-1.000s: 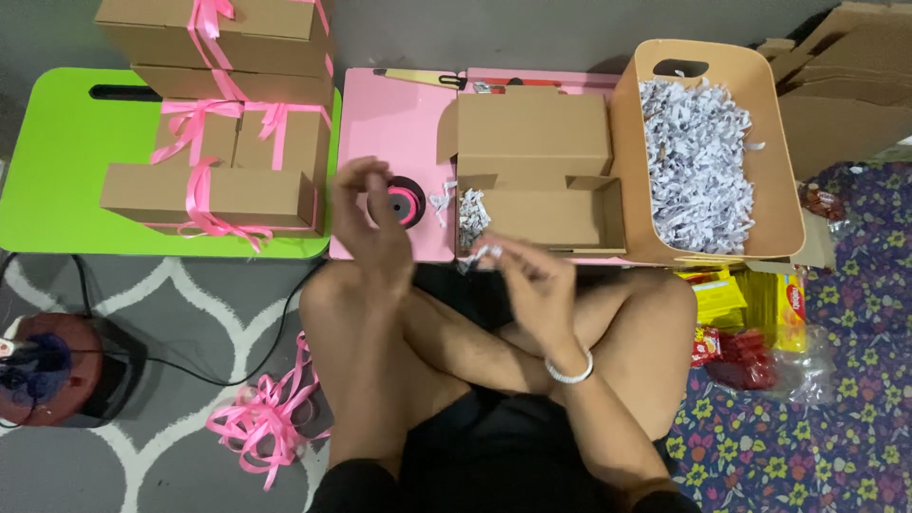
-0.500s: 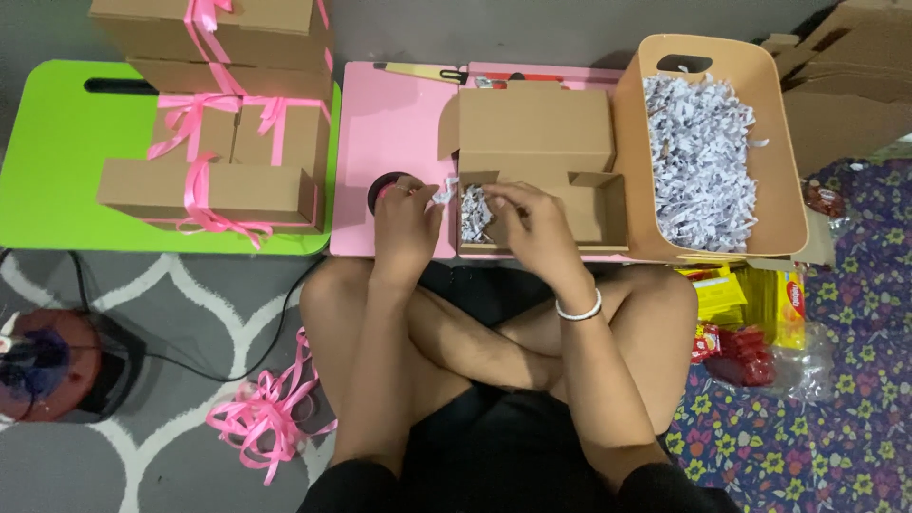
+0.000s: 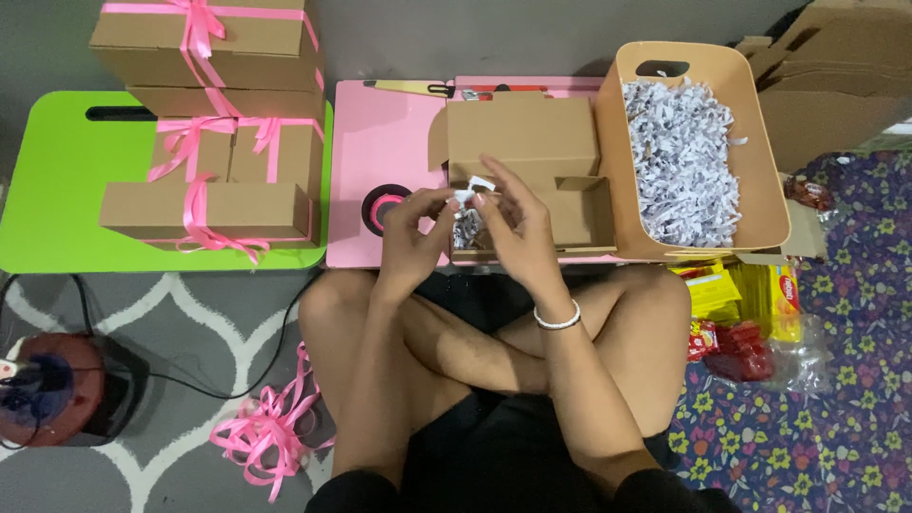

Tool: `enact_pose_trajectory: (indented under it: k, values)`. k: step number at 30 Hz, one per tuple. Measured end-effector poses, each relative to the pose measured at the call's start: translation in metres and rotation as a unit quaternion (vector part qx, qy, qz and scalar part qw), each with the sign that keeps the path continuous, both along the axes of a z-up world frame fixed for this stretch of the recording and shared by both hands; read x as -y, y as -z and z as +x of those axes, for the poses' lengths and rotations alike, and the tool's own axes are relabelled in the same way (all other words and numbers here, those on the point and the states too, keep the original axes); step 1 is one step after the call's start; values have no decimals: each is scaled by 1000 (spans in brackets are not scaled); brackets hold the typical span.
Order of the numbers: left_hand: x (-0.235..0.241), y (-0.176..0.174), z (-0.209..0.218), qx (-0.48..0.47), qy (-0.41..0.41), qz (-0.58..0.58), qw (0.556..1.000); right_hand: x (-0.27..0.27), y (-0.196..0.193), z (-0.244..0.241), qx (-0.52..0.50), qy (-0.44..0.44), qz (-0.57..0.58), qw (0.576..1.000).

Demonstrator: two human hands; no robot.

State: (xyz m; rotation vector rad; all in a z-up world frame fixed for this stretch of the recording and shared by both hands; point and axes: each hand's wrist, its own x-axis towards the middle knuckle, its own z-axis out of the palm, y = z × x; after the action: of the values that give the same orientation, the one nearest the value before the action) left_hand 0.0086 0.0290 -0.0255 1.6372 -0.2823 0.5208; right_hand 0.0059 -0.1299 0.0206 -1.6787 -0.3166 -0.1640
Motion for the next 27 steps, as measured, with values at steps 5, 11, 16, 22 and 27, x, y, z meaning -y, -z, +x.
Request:
enact_pose_trajectory:
  k: [5, 11, 16, 22, 27]
  values:
    - [1, 0, 1, -10, 8, -7, 1000, 4, 12, 5, -1, 103, -9, 995]
    - [-8, -5, 0, -10, -30, 29, 999, 8, 6, 2, 19, 141, 40, 989]
    - [-13, -11, -4, -42, -91, 35, 994, 11, 8, 1, 24, 148, 71, 986]
    - [13, -19, -11, -46, 125, -118, 984, 7, 7, -1, -66, 102, 158, 980]
    - [21, -13, -10, -105, 88, -116, 984, 8, 11, 1, -57, 108, 142, 982]
